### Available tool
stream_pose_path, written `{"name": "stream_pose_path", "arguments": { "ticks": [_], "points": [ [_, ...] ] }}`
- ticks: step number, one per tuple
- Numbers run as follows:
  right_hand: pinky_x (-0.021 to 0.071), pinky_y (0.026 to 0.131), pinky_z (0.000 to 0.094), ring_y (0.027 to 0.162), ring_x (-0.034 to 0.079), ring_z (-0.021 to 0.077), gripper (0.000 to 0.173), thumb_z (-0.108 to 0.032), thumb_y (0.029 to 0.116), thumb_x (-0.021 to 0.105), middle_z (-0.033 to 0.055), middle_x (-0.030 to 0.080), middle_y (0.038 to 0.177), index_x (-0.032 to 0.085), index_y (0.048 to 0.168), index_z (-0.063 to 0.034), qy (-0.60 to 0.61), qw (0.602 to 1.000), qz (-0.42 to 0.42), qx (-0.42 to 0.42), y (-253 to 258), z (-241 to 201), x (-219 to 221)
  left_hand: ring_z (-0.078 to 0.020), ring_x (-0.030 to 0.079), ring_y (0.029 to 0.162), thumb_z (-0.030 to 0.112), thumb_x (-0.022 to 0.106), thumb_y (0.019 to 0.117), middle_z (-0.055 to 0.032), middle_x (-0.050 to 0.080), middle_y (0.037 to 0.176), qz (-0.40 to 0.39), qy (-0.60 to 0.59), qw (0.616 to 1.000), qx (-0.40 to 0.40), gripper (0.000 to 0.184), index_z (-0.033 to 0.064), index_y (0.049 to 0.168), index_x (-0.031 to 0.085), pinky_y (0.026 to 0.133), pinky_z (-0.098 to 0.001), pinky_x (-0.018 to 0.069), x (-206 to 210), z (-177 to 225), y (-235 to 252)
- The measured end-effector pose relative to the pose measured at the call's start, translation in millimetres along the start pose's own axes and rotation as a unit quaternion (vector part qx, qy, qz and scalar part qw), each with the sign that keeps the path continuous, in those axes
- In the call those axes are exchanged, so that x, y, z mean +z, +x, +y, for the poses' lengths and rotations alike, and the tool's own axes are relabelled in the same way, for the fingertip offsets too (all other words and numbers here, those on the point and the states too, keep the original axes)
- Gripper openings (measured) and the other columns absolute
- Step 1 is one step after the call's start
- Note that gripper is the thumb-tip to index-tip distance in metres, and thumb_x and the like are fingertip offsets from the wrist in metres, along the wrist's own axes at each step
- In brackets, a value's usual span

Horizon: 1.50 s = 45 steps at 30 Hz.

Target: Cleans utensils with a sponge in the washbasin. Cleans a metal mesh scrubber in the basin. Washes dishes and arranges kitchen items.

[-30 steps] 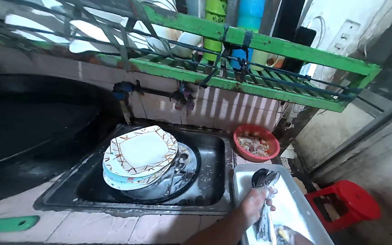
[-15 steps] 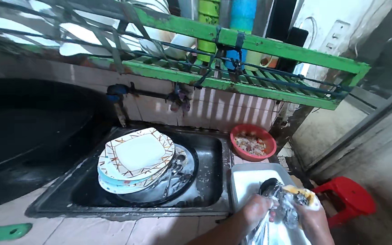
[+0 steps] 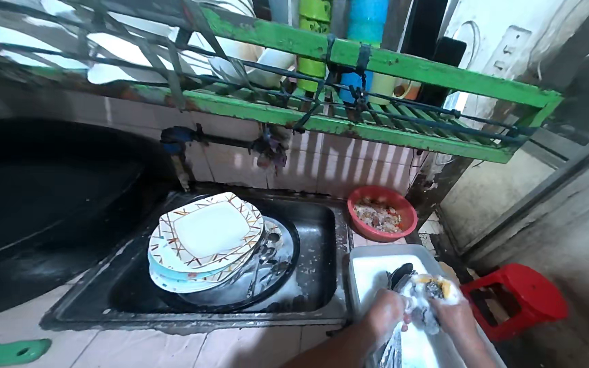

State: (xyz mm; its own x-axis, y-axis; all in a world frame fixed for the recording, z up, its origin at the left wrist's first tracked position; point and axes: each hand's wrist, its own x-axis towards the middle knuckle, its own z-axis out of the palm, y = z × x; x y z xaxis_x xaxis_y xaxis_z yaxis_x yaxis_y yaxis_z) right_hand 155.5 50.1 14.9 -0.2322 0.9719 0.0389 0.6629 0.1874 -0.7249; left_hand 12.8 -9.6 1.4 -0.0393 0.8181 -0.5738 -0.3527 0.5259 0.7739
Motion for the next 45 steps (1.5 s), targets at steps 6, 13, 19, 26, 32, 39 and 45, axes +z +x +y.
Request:
{"name": "stream_pose_path", "arguments": {
  "ticks": [6,13,19,26,32,39,45],
  "points": [
    [0.0589,0.086,0.0397,0.098,0.069,0.0189,0.050,-0.013,0.0955,0.069,0.0166,0.067,0.116,0.049,0.137,0.0049,0.183,0.974,0.132,-0.017,31,10,-31,-0.0088,0.055,0.058,0.011,0.051,0.1046,-0.0013,0.058,0.082,-0.070,-0.057,0.996,-0.010,0.011,0.0047,0.105,0.060,0.054,-0.0235,0.0501,-2,1,-4],
    [0.0565,0.091,0.0457,0.101,0.069,0.0222,0.047,-0.018,0.0926,0.070,0.0167,0.070,0.115,0.059,0.134,0.0016,0.110,0.990,0.084,-0.006,12,1,-39,-0.0076,0.058,0.064,0.025,0.051,0.1081,0.0018,0.062,0.088,-0.135,-0.011,0.991,0.006,0.021,0.0080,0.112,0.062,0.062,-0.0251,0.0534,-2,0,-5],
    [0.0604,0.078,0.0318,0.088,0.068,0.0107,0.050,-0.017,0.1023,0.056,0.0107,0.065,0.109,0.039,0.144,0.0049,0.305,0.935,0.179,0.027,11,16,-32,-0.0051,0.050,0.055,0.021,0.058,0.1051,0.0015,0.059,0.082,-0.054,-0.004,0.999,0.002,0.018,0.0048,0.110,0.064,0.052,-0.0214,0.0462,7,4,-5],
    [0.0584,0.078,0.0363,0.087,0.067,0.0165,0.047,-0.011,0.0991,0.063,0.0155,0.066,0.109,0.048,0.141,0.0042,0.235,0.961,0.075,0.126,1,-6,-15,-0.0076,0.059,0.062,0.017,0.056,0.1050,-0.0017,0.063,0.083,-0.039,-0.091,0.994,0.040,0.018,0.0016,0.110,0.064,0.058,-0.0226,0.0526,3,1,-7],
    [0.0523,0.097,0.0494,0.109,0.065,0.0292,0.052,-0.020,0.0973,0.069,0.0213,0.064,0.123,0.051,0.142,-0.0011,-0.057,0.933,-0.292,0.202,3,-18,-38,-0.0166,0.066,0.103,0.019,0.059,0.1032,-0.0078,0.070,0.111,-0.030,-0.110,0.991,0.070,0.023,0.0036,0.118,0.068,0.091,-0.0366,0.0537,-1,4,-9],
    [0.0511,0.103,0.0517,0.114,0.066,0.0317,0.065,-0.022,0.0870,0.081,0.0215,0.067,0.124,0.053,0.140,0.0019,-0.110,0.890,-0.440,0.043,-42,20,-6,-0.0116,0.062,0.070,0.018,0.055,0.1055,-0.0028,0.065,0.088,-0.049,-0.126,0.990,0.046,0.019,0.0033,0.110,0.065,0.066,-0.0282,0.0550,1,6,-4],
    [0.0469,0.106,0.0593,0.122,0.063,0.0404,0.055,-0.021,0.0920,0.074,0.0265,0.065,0.130,0.057,0.139,0.0014,-0.187,0.953,-0.226,0.080,-39,29,-32,-0.0162,0.059,0.067,0.020,0.046,0.1087,-0.0068,0.059,0.093,-0.030,-0.184,0.982,-0.002,0.026,0.0025,0.122,0.059,0.061,-0.0312,0.0543,-2,4,3]
  ]
}}
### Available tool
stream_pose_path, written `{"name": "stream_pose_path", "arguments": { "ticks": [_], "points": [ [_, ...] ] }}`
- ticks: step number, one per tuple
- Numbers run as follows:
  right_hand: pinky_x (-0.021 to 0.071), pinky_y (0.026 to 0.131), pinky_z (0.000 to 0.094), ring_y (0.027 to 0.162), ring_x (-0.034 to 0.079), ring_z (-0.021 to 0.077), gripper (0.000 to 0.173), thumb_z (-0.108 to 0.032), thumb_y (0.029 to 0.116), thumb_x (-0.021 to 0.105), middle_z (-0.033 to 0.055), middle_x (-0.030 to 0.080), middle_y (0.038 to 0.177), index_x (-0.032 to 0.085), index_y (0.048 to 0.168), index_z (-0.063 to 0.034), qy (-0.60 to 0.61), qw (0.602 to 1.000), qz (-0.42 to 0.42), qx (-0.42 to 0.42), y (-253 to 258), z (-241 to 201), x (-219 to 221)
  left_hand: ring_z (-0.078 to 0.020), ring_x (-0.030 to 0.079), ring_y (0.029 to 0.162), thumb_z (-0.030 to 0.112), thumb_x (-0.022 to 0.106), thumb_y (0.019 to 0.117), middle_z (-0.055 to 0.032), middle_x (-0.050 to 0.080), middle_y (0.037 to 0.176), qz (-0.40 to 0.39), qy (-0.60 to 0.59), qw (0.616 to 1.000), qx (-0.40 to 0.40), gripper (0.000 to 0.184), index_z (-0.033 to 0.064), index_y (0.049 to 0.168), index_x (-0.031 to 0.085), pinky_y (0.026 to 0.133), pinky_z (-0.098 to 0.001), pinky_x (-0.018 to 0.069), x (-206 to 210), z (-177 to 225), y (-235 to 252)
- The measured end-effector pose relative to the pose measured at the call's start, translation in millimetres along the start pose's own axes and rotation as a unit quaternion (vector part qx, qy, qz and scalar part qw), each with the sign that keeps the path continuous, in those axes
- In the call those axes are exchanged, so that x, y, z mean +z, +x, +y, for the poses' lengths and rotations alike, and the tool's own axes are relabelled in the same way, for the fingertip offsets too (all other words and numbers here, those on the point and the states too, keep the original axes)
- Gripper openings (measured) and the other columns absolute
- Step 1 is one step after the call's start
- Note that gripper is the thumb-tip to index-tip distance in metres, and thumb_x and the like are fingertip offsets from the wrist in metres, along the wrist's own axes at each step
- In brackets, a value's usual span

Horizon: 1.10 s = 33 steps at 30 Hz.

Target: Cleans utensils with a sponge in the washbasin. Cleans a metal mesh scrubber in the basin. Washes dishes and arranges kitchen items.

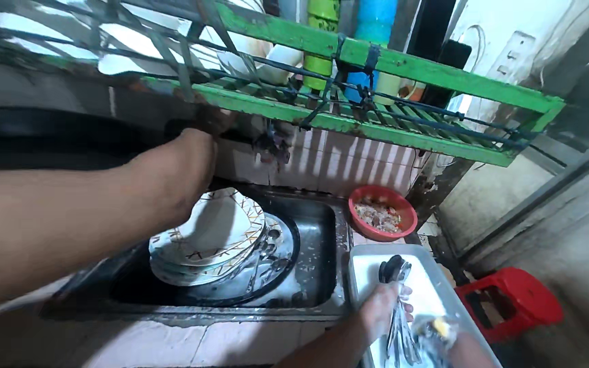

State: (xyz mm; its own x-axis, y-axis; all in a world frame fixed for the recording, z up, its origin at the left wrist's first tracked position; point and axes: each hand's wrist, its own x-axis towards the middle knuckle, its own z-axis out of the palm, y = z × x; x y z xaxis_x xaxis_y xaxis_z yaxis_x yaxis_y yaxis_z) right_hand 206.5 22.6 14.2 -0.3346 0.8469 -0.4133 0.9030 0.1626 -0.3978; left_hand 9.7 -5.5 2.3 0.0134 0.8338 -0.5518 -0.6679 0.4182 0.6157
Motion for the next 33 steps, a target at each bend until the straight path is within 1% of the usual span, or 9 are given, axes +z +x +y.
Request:
{"name": "stream_pose_path", "arguments": {
  "ticks": [3,5,9,14,18,22,25,30,33],
  "points": [
    [0.0589,0.087,0.0421,0.100,0.069,0.0223,0.054,-0.008,0.0840,0.079,0.0153,0.069,0.115,0.058,0.133,-0.0005,0.297,0.945,0.137,-0.003,0,-16,-22,-0.0158,0.063,0.068,0.011,0.048,0.1055,-0.0067,0.063,0.089,-0.023,0.042,0.998,-0.030,0.021,0.0018,0.120,0.060,0.062,-0.0309,0.0556,4,-4,-2],
    [0.0599,0.088,0.0374,0.105,0.069,0.0186,0.063,-0.005,0.0808,0.079,0.0128,0.068,0.122,0.055,0.138,-0.0024,0.367,0.921,0.127,-0.037,0,-32,-30,-0.0132,0.061,0.064,0.007,0.049,0.1037,-0.0039,0.061,0.083,-0.029,0.104,0.993,-0.055,0.011,0.0043,0.109,0.057,0.060,-0.0287,0.0546,7,-5,-6],
    [0.0560,0.091,0.0440,0.105,0.067,0.0230,0.049,0.003,0.0780,0.076,0.0163,0.069,0.118,0.063,0.126,0.0019,0.305,0.933,0.182,-0.060,10,-42,-22,-0.0098,0.057,0.061,0.013,0.054,0.1049,-0.0004,0.058,0.079,-0.036,0.152,0.986,-0.053,0.011,0.0052,0.106,0.060,0.058,-0.0252,0.0519,6,-5,-12],
    [0.0594,0.083,0.0384,0.098,0.068,0.0200,0.054,0.011,0.0784,0.071,0.0170,0.067,0.115,0.056,0.130,0.0049,0.428,0.855,0.290,-0.033,25,-33,-6,-0.0105,0.061,0.061,0.015,0.061,0.1020,-0.0023,0.062,0.079,-0.038,0.128,0.991,-0.028,0.013,0.0029,0.107,0.062,0.057,-0.0248,0.0533,2,-3,-15],
    [0.0589,0.085,0.0384,0.098,0.069,0.0187,0.054,0.010,0.0748,0.072,0.0164,0.069,0.113,0.058,0.127,0.0065,0.417,0.853,0.311,-0.044,29,-37,8,-0.0099,0.060,0.061,0.018,0.058,0.1037,-0.0012,0.061,0.079,-0.060,0.142,0.988,-0.031,0.017,0.0033,0.112,0.061,0.057,-0.0249,0.0533,0,-5,-14],
    [0.0585,0.084,0.0378,0.098,0.067,0.0192,0.053,0.010,0.0818,0.066,0.0173,0.066,0.117,0.053,0.133,0.0055,0.434,0.857,0.276,-0.023,26,-41,12,-0.0083,0.055,0.055,0.013,0.058,0.1024,0.0002,0.057,0.072,-0.016,0.174,0.984,-0.016,0.010,0.0030,0.104,0.060,0.053,-0.0228,0.0503,5,-3,-17],
    [0.0586,0.085,0.0428,0.099,0.068,0.0232,0.053,0.008,0.0843,0.067,0.0189,0.066,0.118,0.053,0.135,0.0031,0.403,0.893,0.200,-0.003,19,-43,14,-0.0105,0.055,0.057,0.005,0.057,0.0992,-0.0031,0.055,0.074,0.019,0.210,0.978,-0.002,0.015,0.0014,0.113,0.052,0.054,-0.0247,0.0495,6,-2,-18],
    [0.0572,0.089,0.0454,0.104,0.067,0.0255,0.055,0.002,0.0832,0.075,0.0201,0.066,0.120,0.055,0.135,0.0036,0.392,0.878,0.276,-0.015,45,-34,1,-0.0084,0.053,0.053,0.005,0.059,0.0988,-0.0016,0.054,0.070,0.017,0.205,0.978,0.013,0.018,0.0007,0.115,0.053,0.051,-0.0226,0.0472,7,-7,-11],
    [0.0578,0.089,0.0440,0.103,0.068,0.0243,0.055,0.000,0.0860,0.073,0.0193,0.066,0.119,0.053,0.137,0.0025,0.396,0.888,0.232,-0.002,40,-38,11,-0.0095,0.053,0.054,0.004,0.060,0.0979,-0.0023,0.054,0.070,0.031,0.212,0.977,0.016,0.021,0.0006,0.117,0.052,0.052,-0.0237,0.0478,7,-5,-12]
  ]
}}
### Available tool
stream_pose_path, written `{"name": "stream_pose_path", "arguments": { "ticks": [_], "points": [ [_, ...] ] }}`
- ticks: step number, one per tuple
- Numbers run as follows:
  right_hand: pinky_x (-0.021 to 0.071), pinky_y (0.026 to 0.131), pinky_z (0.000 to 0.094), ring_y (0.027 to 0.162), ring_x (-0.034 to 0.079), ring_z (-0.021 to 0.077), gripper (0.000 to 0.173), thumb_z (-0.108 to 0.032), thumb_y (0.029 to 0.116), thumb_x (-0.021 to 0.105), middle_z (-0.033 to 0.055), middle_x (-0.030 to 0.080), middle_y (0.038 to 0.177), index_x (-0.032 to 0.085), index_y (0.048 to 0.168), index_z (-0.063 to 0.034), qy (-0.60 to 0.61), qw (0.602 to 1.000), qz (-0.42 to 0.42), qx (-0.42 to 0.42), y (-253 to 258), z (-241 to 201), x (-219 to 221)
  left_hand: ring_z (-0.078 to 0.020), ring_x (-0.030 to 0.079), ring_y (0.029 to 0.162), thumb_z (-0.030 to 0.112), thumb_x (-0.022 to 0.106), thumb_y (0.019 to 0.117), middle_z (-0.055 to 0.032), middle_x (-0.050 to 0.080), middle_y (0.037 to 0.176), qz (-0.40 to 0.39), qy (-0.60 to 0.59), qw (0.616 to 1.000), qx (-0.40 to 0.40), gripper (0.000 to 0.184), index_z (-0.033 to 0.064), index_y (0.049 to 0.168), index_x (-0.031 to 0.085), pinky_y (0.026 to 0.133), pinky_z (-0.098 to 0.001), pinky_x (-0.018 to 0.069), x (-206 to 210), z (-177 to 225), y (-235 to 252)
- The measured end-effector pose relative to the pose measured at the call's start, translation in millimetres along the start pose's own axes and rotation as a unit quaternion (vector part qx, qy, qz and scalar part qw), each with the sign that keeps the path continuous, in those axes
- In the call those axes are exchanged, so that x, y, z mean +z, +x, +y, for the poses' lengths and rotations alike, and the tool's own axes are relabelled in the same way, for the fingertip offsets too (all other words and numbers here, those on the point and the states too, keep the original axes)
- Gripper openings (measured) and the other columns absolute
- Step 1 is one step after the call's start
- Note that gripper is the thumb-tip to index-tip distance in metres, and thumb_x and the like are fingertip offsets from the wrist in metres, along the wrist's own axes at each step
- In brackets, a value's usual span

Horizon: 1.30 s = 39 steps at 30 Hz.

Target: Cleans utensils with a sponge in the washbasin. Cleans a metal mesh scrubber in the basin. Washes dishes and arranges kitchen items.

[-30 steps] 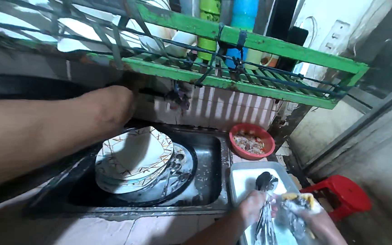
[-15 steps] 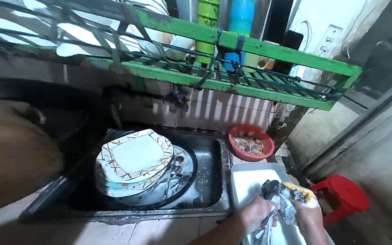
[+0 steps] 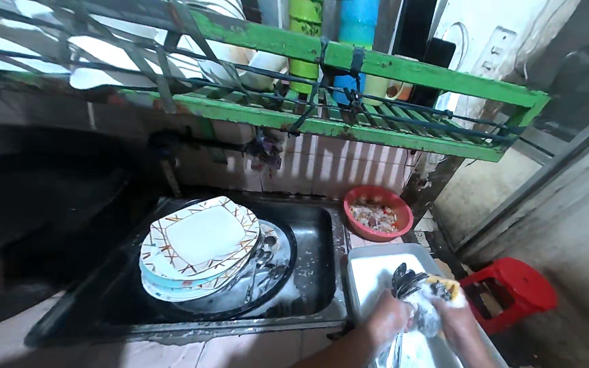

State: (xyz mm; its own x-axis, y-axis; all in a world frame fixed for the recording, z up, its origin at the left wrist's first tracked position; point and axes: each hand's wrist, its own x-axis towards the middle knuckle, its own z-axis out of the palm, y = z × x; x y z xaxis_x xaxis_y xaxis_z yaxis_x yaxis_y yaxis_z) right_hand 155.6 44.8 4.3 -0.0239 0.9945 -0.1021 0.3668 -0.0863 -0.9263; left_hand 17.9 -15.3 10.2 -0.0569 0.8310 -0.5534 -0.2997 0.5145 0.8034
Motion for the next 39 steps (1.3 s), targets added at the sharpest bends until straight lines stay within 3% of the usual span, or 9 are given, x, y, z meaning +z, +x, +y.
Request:
{"name": "stream_pose_path", "arguments": {
  "ticks": [8,13,17,19,21,25,30,33,39],
  "points": [
    [0.0560,0.091,0.0494,0.107,0.067,0.0293,0.057,-0.001,0.0869,0.073,0.0224,0.065,0.123,0.053,0.140,0.0016,-0.024,0.999,0.029,0.002,19,-4,-6,-0.0095,0.051,0.054,0.003,0.060,0.0968,-0.0021,0.052,0.070,0.006,0.011,1.000,-0.005,0.023,0.0012,0.118,0.051,0.052,-0.0243,0.0455,2,1,4],
    [0.0558,0.092,0.0477,0.107,0.067,0.0285,0.057,-0.001,0.0895,0.071,0.0220,0.064,0.125,0.050,0.143,0.0005,-0.060,0.996,-0.047,0.046,5,-4,-5,-0.0111,0.052,0.057,0.001,0.059,0.0959,-0.0030,0.053,0.072,0.005,0.031,0.999,0.010,0.021,0.0002,0.117,0.054,0.054,-0.0270,0.0462,-1,-1,2],
    [0.0538,0.093,0.0529,0.107,0.066,0.0333,0.053,-0.003,0.0914,0.071,0.0253,0.065,0.123,0.053,0.140,0.0020,-0.067,0.996,0.063,-0.010,35,-15,-31,-0.0100,0.050,0.052,0.005,0.061,0.0970,-0.0017,0.052,0.069,0.010,0.019,1.000,-0.004,0.017,0.0021,0.113,0.055,0.050,-0.0255,0.0445,1,-3,7],
    [0.0573,0.089,0.0461,0.101,0.068,0.0262,0.050,-0.007,0.0965,0.067,0.0219,0.065,0.120,0.048,0.142,0.0034,0.017,0.993,0.107,-0.054,44,-15,-44,-0.0093,0.051,0.052,0.004,0.061,0.0974,-0.0012,0.053,0.068,-0.004,-0.001,1.000,-0.005,0.015,0.0019,0.111,0.055,0.049,-0.0242,0.0459,-1,-2,5],
    [0.0603,0.081,0.0364,0.093,0.069,0.0160,0.048,-0.018,0.1028,0.059,0.0146,0.066,0.113,0.043,0.143,0.0019,0.061,0.993,0.070,-0.073,38,-18,-49,-0.0086,0.053,0.053,0.005,0.059,0.0991,0.0004,0.054,0.067,-0.059,-0.036,0.998,0.009,0.008,0.0030,0.107,0.059,0.051,-0.0232,0.0477,-4,-5,4],
    [0.0589,0.082,0.0409,0.091,0.069,0.0207,0.052,-0.020,0.0946,0.070,0.0155,0.069,0.109,0.052,0.139,0.0011,-0.031,0.999,-0.028,-0.023,13,-27,-42,-0.0075,0.056,0.055,0.010,0.059,0.1019,0.0009,0.060,0.074,-0.153,-0.036,0.987,0.007,0.010,0.0047,0.109,0.062,0.053,-0.0224,0.0510,-1,-5,0],
    [0.0610,0.074,0.0357,0.081,0.069,0.0146,0.040,-0.012,0.1014,0.060,0.0120,0.068,0.101,0.050,0.136,0.0044,0.111,0.983,0.119,-0.080,30,-16,-56,-0.0067,0.053,0.054,0.020,0.059,0.1039,0.0011,0.056,0.075,-0.099,-0.021,0.994,-0.029,0.015,0.0057,0.109,0.061,0.051,-0.0220,0.0486,-2,-2,-1],
    [0.0615,0.070,0.0341,0.079,0.069,0.0141,0.040,-0.014,0.1043,0.054,0.0109,0.066,0.099,0.044,0.138,0.0046,0.187,0.977,0.087,-0.052,10,-12,-31,-0.0061,0.050,0.053,0.020,0.057,0.1049,0.0004,0.056,0.078,-0.068,-0.029,0.997,-0.028,0.017,0.0050,0.111,0.061,0.050,-0.0212,0.0467,-1,-1,0],
    [0.0590,0.082,0.0376,0.093,0.068,0.0179,0.047,-0.014,0.1018,0.061,0.0176,0.066,0.114,0.046,0.141,0.0056,0.052,0.998,0.029,0.026,-7,-13,-11,-0.0080,0.060,0.064,0.019,0.052,0.1071,-0.0017,0.064,0.084,-0.061,-0.074,0.995,0.009,0.022,0.0019,0.113,0.064,0.059,-0.0233,0.0513,-4,-3,-1]
  ]
}}
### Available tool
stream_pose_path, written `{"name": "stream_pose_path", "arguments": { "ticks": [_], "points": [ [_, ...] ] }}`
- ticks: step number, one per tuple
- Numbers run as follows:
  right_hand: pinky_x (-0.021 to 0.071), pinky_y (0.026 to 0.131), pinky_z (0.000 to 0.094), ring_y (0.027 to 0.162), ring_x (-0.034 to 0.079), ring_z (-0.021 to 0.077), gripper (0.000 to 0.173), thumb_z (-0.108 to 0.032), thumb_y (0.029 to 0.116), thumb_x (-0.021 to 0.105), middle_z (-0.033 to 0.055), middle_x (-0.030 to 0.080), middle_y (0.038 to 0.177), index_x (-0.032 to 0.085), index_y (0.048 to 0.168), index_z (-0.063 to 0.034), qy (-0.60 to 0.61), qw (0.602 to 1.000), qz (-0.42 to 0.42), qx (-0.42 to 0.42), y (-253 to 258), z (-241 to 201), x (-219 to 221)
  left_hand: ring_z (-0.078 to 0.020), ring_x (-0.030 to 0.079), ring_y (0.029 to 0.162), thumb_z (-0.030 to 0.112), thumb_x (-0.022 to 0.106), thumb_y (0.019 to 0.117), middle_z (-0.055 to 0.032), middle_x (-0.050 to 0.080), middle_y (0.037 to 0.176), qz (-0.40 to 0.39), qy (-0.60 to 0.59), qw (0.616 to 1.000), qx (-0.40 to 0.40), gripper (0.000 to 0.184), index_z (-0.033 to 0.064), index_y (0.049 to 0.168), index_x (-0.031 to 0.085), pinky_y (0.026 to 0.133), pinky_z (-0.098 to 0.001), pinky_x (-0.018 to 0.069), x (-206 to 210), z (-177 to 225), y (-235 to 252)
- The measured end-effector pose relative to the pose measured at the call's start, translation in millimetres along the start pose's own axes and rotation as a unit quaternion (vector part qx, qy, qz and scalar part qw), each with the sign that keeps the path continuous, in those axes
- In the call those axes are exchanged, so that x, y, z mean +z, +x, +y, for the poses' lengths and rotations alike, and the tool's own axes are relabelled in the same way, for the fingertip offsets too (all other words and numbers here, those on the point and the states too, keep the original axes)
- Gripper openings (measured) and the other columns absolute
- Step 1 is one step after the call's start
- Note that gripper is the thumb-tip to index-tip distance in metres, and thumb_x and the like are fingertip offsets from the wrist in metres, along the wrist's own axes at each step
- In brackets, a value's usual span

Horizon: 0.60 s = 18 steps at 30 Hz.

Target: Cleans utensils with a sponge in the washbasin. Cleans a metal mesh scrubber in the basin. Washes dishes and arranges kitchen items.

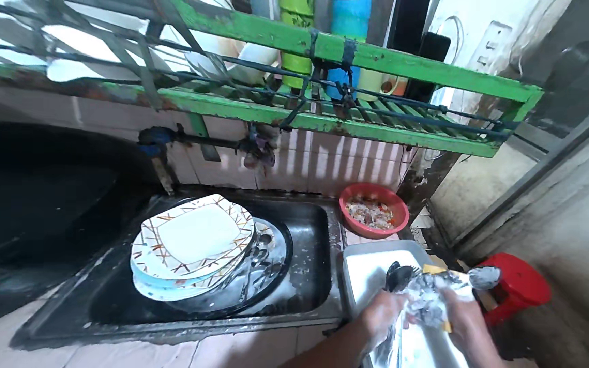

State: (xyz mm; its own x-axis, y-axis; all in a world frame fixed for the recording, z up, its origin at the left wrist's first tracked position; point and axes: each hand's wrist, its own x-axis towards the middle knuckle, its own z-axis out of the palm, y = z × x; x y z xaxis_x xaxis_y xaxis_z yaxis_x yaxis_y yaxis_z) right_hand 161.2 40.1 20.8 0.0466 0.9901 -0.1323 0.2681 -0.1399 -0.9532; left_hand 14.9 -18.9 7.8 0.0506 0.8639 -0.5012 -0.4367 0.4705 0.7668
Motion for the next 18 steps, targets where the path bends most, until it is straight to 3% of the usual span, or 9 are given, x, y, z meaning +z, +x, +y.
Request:
{"name": "stream_pose_path", "arguments": {
  "ticks": [2,5,8,10,12,15,18],
  "points": [
    [0.0558,0.090,0.0425,0.101,0.066,0.0233,0.048,-0.019,0.1022,0.062,0.0202,0.065,0.119,0.047,0.142,0.0045,-0.143,0.985,-0.076,0.064,13,-22,-32,-0.0121,0.066,0.085,0.017,0.049,0.1077,-0.0048,0.070,0.099,0.001,-0.037,0.999,0.038,0.025,0.0003,0.115,0.067,0.076,-0.0289,0.0543,-2,1,2],
    [0.0537,0.097,0.0471,0.108,0.066,0.0269,0.050,-0.025,0.0998,0.067,0.0197,0.065,0.121,0.051,0.139,0.0011,-0.362,0.871,-0.307,0.129,20,-40,-47,-0.0158,0.066,0.101,0.017,0.059,0.1028,-0.0064,0.071,0.111,0.008,-0.059,0.997,0.049,0.021,0.0031,0.115,0.070,0.088,-0.0344,0.0543,-2,5,3],
    [0.0486,0.103,0.0512,0.115,0.064,0.0294,0.050,-0.030,0.0978,0.069,0.0207,0.065,0.124,0.057,0.135,0.0013,-0.446,0.780,-0.423,0.118,5,-41,-22,-0.0176,0.066,0.106,0.021,0.066,0.0991,-0.0086,0.070,0.114,-0.054,0.016,0.998,0.011,0.027,0.0032,0.118,0.069,0.094,-0.0392,0.0539,2,7,-5],
    [0.0469,0.105,0.0540,0.117,0.063,0.0324,0.050,-0.031,0.0965,0.071,0.0227,0.066,0.123,0.061,0.131,0.0036,-0.458,0.763,-0.443,0.108,-3,-30,-10,-0.0177,0.067,0.099,0.028,0.070,0.0960,-0.0084,0.070,0.107,-0.065,0.085,0.994,-0.008,0.032,0.0035,0.116,0.068,0.090,-0.0404,0.0549,0,5,-1],
    [0.0476,0.106,0.0529,0.117,0.064,0.0316,0.049,-0.029,0.0957,0.072,0.0223,0.067,0.123,0.060,0.131,0.0033,-0.440,0.759,-0.472,0.081,-12,-14,-7,-0.0157,0.067,0.095,0.027,0.069,0.0959,-0.0057,0.071,0.101,-0.052,0.080,0.995,-0.006,0.028,0.0045,0.112,0.070,0.087,-0.0384,0.0547,-3,6,1],
    [0.0486,0.105,0.0546,0.116,0.065,0.0336,0.058,-0.026,0.0884,0.080,0.0219,0.068,0.124,0.059,0.136,0.0004,-0.436,0.754,-0.490,0.016,-27,12,-15,-0.0118,0.065,0.074,0.021,0.064,0.1007,-0.0022,0.068,0.089,-0.008,-0.035,0.999,0.030,0.019,0.0046,0.109,0.069,0.072,-0.0296,0.0560,-4,8,10],
    [0.0449,0.108,0.0608,0.125,0.060,0.0419,0.067,-0.027,0.0896,0.078,0.0263,0.062,0.134,0.051,0.144,0.0003,-0.530,0.744,-0.405,0.015,-31,27,-26,-0.0114,0.059,0.064,0.015,0.059,0.1030,-0.0035,0.064,0.092,0.026,-0.115,0.992,0.040,0.018,0.0037,0.114,0.068,0.060,-0.0274,0.0542,-6,10,15]
  ]
}}
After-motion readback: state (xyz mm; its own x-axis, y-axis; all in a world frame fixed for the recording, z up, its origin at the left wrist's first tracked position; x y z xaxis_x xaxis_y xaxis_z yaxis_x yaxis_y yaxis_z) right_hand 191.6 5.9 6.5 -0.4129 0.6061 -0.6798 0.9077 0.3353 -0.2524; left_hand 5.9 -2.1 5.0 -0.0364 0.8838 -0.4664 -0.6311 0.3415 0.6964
